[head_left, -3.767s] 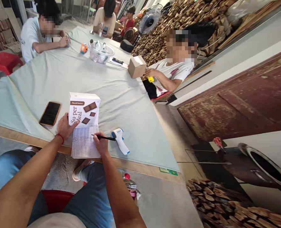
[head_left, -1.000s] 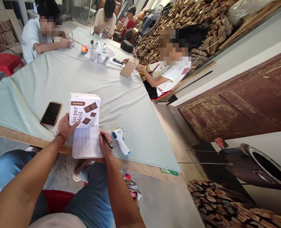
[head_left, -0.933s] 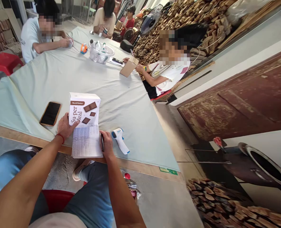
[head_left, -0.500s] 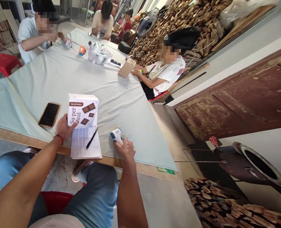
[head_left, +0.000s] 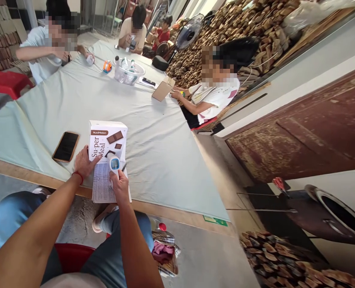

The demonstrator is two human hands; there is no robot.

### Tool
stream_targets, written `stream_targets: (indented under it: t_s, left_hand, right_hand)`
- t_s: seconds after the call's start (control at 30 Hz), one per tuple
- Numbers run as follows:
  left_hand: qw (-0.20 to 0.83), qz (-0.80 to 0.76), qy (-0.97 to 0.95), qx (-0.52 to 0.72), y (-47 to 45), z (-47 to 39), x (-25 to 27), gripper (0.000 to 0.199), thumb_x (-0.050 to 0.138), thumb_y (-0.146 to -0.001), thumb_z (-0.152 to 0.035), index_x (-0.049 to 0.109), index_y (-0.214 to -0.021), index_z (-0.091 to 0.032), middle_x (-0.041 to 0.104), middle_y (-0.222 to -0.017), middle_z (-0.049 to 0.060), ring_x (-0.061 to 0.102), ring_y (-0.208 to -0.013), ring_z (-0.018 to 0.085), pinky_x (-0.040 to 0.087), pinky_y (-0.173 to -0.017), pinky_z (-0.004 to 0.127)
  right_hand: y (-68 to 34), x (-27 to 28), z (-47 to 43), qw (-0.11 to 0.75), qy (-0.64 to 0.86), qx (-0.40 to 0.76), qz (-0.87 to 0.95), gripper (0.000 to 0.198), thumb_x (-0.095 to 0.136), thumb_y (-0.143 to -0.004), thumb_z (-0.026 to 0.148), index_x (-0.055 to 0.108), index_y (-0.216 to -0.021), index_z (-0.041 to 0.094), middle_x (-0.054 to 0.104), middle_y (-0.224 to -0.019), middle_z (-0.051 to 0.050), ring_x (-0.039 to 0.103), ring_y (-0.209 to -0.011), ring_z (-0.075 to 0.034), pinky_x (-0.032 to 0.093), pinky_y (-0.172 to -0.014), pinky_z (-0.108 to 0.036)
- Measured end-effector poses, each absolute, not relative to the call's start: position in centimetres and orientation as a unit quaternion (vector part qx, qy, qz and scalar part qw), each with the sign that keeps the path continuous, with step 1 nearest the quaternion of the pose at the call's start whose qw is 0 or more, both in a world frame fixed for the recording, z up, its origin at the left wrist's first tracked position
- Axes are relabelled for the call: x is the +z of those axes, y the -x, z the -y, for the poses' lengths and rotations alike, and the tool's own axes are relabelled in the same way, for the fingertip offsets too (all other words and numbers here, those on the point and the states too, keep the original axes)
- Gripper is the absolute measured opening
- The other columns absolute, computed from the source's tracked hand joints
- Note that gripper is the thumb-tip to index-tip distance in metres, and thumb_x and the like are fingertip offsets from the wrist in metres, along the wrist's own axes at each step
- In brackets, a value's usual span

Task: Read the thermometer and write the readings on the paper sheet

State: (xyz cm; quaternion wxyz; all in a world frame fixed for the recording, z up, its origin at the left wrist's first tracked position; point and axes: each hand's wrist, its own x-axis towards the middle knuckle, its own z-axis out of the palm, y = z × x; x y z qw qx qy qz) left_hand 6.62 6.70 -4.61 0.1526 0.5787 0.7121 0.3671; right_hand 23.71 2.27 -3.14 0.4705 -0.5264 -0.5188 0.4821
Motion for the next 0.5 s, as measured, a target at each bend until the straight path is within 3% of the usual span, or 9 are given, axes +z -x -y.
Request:
stream_targets:
  t_s: [0.23, 0.5]
  left_hand:
    - [0.161, -0.717, -0.578, 0.356, -6.53, -6.81, -4.02, 0.059, 0.055, -0.084, -0.065, 0.053, -0.120, -0.019, 0.068, -0.115, 0.015, 0.063, -0.111, 0.036, 0.049, -0.095, 0.049]
    - [0.167, -0.710, -0.575, 0.369, -6.56, -6.80, -4.08, 0.057, 0.056, -0.083, -0.065, 0.053, -0.119, -0.020, 0.068, -0.115, 0.014, 0.063, -0.111, 0.035, 0.048, -0.096, 0.050]
  right_hand:
    - [-23.58, -3.81, -2.73, 0.468, 0.531, 0.483, 0.516, 0.031, 0.055, -0.079, 0.053, 0.055, -0.074, 0.023, 0.053, -0.064, 0.004, 0.048, -0.063, -0.014, 0.044, -0.061, -0.026]
    - [-23.86, -3.83, -2.74, 0.460, 0.541, 0.469, 0.525, 0.031, 0.055, -0.078, 0.055, 0.057, -0.075, 0.024, 0.057, -0.065, 0.003, 0.050, -0.063, -0.016, 0.045, -0.063, -0.028]
